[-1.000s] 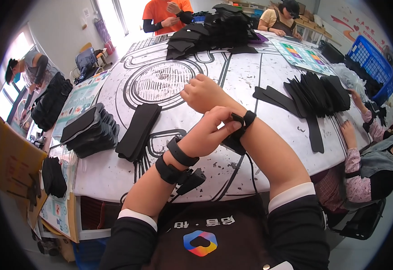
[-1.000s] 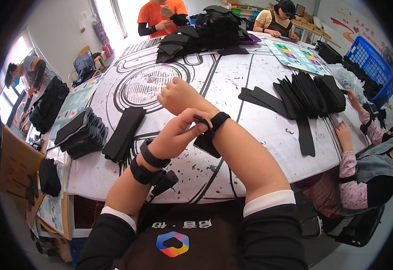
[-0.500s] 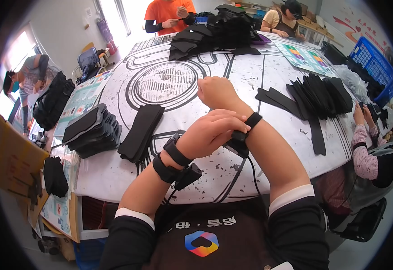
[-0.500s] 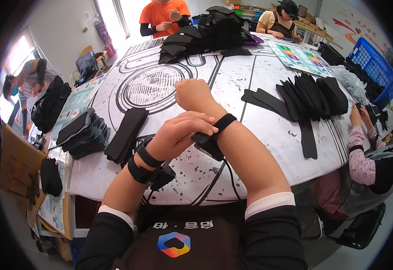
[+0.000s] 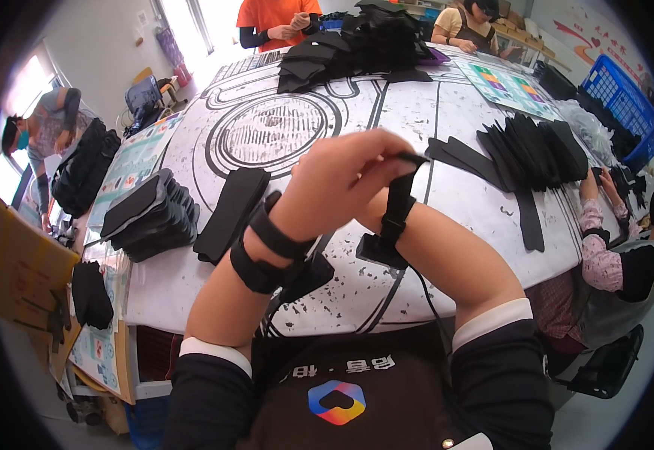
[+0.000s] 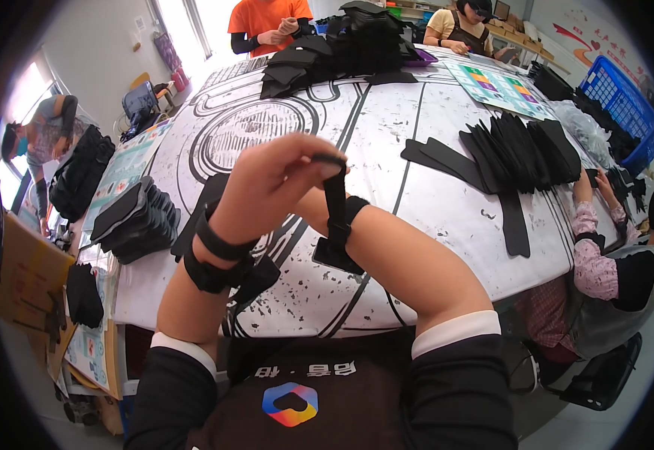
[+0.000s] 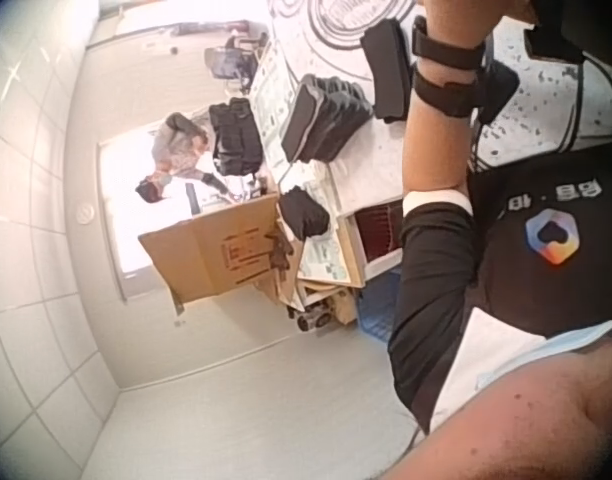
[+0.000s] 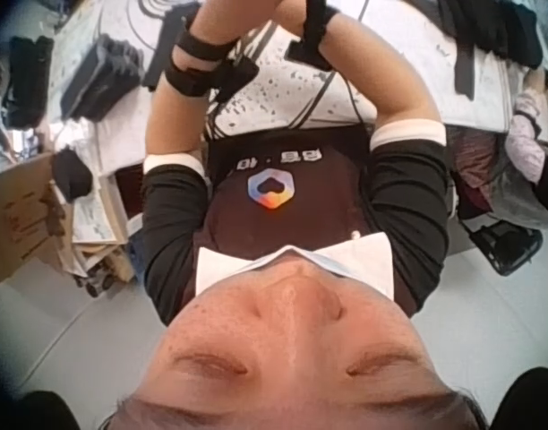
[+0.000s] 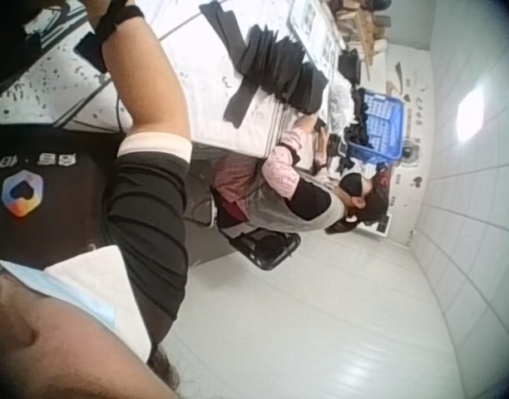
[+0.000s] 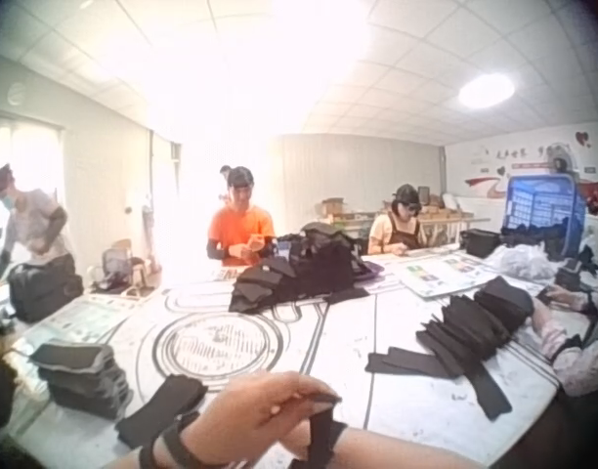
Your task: Adjusting wearable sensors and inspecting fabric pieces along with an instruction diagram.
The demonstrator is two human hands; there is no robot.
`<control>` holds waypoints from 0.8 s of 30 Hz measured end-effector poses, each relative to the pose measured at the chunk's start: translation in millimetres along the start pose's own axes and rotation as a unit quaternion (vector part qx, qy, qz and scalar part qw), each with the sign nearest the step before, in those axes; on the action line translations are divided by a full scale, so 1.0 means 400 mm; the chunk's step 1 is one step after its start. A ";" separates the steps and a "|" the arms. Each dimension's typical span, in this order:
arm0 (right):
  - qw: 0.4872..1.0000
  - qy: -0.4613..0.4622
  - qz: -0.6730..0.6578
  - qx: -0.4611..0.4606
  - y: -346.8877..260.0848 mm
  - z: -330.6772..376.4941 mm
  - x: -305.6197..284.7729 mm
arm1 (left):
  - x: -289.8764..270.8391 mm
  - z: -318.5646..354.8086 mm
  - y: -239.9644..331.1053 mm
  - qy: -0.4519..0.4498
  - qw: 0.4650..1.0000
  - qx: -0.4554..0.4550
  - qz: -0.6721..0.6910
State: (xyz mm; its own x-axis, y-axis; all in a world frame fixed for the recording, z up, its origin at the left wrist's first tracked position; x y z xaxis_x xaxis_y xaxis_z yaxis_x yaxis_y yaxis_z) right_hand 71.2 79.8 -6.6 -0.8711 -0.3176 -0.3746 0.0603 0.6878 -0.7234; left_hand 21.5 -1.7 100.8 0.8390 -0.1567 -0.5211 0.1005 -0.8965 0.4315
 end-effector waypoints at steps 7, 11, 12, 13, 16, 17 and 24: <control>1.000 -0.002 0.023 -0.015 0.003 -0.070 0.076 | 0.046 -0.025 -0.103 -0.098 0.940 -0.244 0.220; 0.999 0.006 0.042 -0.022 0.017 -0.049 0.033 | 0.050 -0.020 -0.098 -0.068 0.923 -0.249 0.285; 0.999 0.006 0.045 -0.024 0.015 -0.041 0.037 | 0.057 -0.013 -0.104 -0.068 0.923 -0.249 0.285; 0.999 0.005 0.047 -0.027 0.013 -0.036 0.052 | 0.066 -0.008 -0.107 -0.087 0.943 -0.232 0.220; 0.998 0.004 0.056 -0.034 0.006 0.025 0.026 | 0.069 -0.015 -0.084 -0.126 0.967 -0.184 0.120; 0.998 0.003 0.059 -0.036 0.006 0.033 0.036 | 0.069 -0.014 -0.078 -0.164 0.956 -0.203 0.133; 0.995 0.011 0.090 -0.052 0.024 0.050 -0.021 | 0.061 0.005 -0.085 -0.213 0.917 -0.262 0.212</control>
State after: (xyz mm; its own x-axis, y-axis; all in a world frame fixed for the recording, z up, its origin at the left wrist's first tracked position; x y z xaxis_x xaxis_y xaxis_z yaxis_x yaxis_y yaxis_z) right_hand 88.7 76.2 -22.1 -0.8619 -0.1697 -0.4778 0.1658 0.7962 -0.5819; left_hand 37.6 24.2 71.9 0.5891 -0.6924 -0.4167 0.1507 -0.4125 0.8984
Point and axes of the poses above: each hand's wrist, its own z-axis away from the middle knuckle, its own x-axis out of the palm, y = z × x, the point moved 5 cm from there along -z, towards the middle knuckle, and after that the axes turned 1 degree about x, right-handed, at the moved point
